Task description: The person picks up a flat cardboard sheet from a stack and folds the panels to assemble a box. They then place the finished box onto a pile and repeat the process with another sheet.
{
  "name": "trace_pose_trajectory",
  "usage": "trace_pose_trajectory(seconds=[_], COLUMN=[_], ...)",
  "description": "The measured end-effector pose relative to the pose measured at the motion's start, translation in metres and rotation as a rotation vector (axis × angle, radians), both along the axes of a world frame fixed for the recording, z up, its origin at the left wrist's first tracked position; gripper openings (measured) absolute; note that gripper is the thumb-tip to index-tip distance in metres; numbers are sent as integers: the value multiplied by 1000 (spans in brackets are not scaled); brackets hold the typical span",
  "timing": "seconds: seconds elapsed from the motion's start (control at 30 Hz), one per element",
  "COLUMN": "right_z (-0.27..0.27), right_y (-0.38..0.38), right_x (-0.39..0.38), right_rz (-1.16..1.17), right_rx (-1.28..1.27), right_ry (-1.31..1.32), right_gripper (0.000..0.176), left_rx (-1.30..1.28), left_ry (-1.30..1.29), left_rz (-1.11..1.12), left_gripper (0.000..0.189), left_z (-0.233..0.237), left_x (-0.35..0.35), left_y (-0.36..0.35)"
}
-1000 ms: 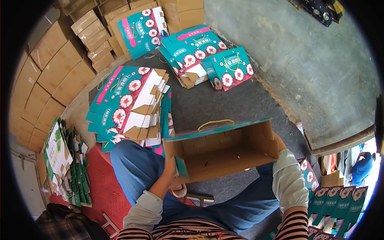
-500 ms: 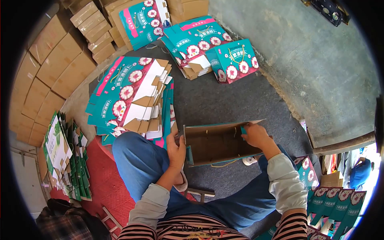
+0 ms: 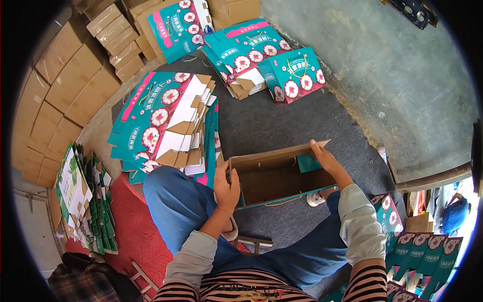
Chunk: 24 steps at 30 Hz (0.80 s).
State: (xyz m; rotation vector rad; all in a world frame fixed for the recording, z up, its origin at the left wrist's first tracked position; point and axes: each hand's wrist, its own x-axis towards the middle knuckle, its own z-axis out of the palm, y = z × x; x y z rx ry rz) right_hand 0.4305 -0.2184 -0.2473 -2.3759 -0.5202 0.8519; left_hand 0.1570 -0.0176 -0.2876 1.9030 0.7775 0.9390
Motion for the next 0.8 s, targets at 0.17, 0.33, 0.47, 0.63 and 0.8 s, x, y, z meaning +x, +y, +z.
trace_pose_trajectory(seconds=[0.17,0.33,0.47,0.63,0.8], right_z=[7,24,16,11,-30], right_y=[10,-5,-17,-17,-36], right_x=[1,-3,-4,-13,5], right_rz=[-73,-147,-247,-410,-37], right_rx=[7,163,213,258,46], right_ry=[97,381,386,233,-187], right_gripper=[94,93,110,121,108], left_rx=[315,475,361,118,-76], left_ry=[105,412,478,437,388], left_rz=[-135,-440,-459,-348,-330], left_gripper=[33,58,50,46,35], left_z=[11,-3,4,34,37], left_x=[-3,-4,-8,-26,-44], left_y=[-16,-18,-16,-12,-8])
